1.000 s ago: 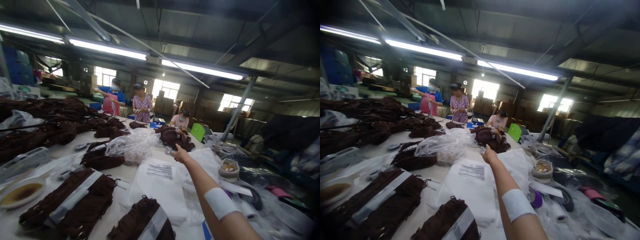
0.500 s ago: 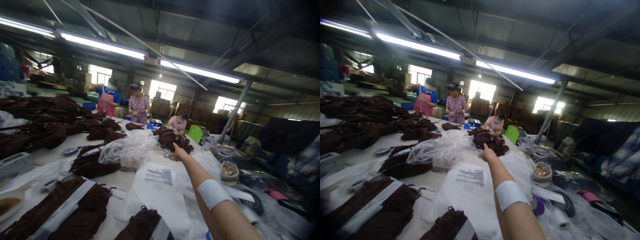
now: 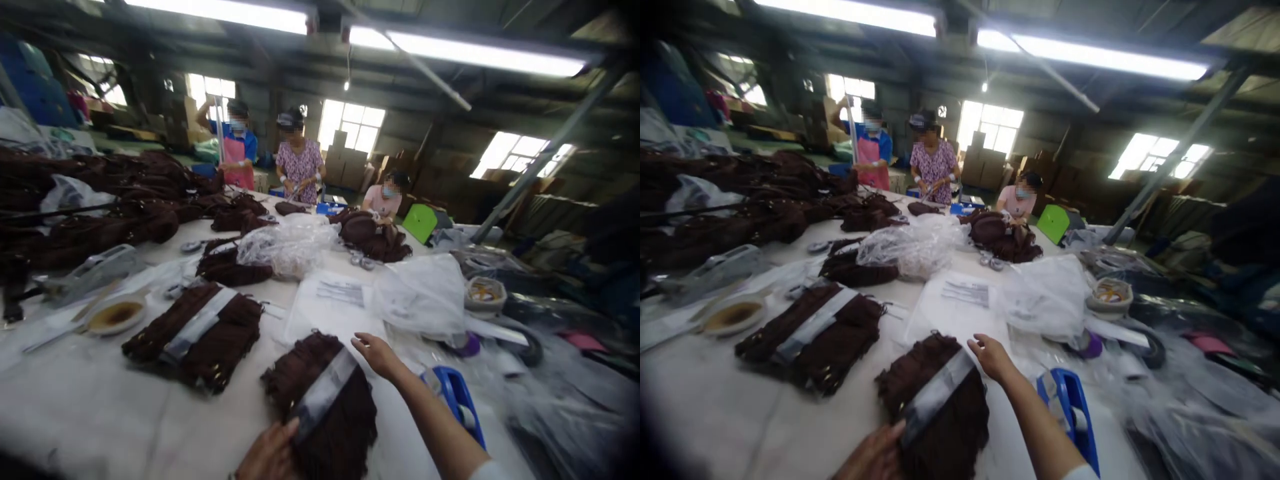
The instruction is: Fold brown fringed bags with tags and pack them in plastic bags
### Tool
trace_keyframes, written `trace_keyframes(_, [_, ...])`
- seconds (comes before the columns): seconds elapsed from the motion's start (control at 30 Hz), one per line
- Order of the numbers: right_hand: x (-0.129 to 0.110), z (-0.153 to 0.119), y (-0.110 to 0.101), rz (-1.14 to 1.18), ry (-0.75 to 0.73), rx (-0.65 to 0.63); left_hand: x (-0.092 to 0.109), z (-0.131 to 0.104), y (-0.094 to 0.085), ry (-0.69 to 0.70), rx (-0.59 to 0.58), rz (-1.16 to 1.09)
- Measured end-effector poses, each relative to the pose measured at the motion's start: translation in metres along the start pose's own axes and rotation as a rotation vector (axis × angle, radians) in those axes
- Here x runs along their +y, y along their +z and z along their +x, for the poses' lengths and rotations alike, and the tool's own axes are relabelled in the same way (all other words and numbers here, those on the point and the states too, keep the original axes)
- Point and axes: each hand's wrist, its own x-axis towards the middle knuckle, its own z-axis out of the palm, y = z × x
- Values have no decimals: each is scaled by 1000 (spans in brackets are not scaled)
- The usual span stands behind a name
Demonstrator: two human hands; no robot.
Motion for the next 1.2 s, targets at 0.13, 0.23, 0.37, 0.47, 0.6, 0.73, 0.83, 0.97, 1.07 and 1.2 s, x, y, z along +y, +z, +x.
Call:
trace_keyframes(0.13, [32, -54, 41, 198, 88, -42, -18, 14, -2, 40, 41, -9])
trace_keyframes(0.23, [34, -62, 43, 362, 122, -71, -14, 22, 6, 89, 109, 27])
trace_keyframes(0.37, [25, -72, 29, 566, 153, -103, 16, 27, 22, 199, 82, 115])
trace_keyframes(0.47, [19, -91, 19, 697, 169, -49, 49, 27, 33, 211, 6, 299])
trace_keyframes(0.6, [9, -130, 23, 1009, 263, 110, 83, 29, 44, 229, -103, 526])
trace_keyframes(0.73, [-4, -174, 45, 1179, 354, 162, 99, 41, 50, 183, -144, 620])
trace_keyframes(0.83, [-16, -197, 53, 1288, 368, 197, 115, 47, 63, 178, -176, 789])
trace_keyframes(0.97, [-42, -208, 51, 1410, 338, 187, 160, 37, 109, 273, -222, 1147])
trace_keyframes(1.07, [-59, -216, 60, 1468, 340, 116, 194, 26, 149, 351, -321, 1391])
trace_keyframes(1.2, [-61, -230, 87, 1482, 393, 102, 191, 38, 164, 378, -454, 1558])
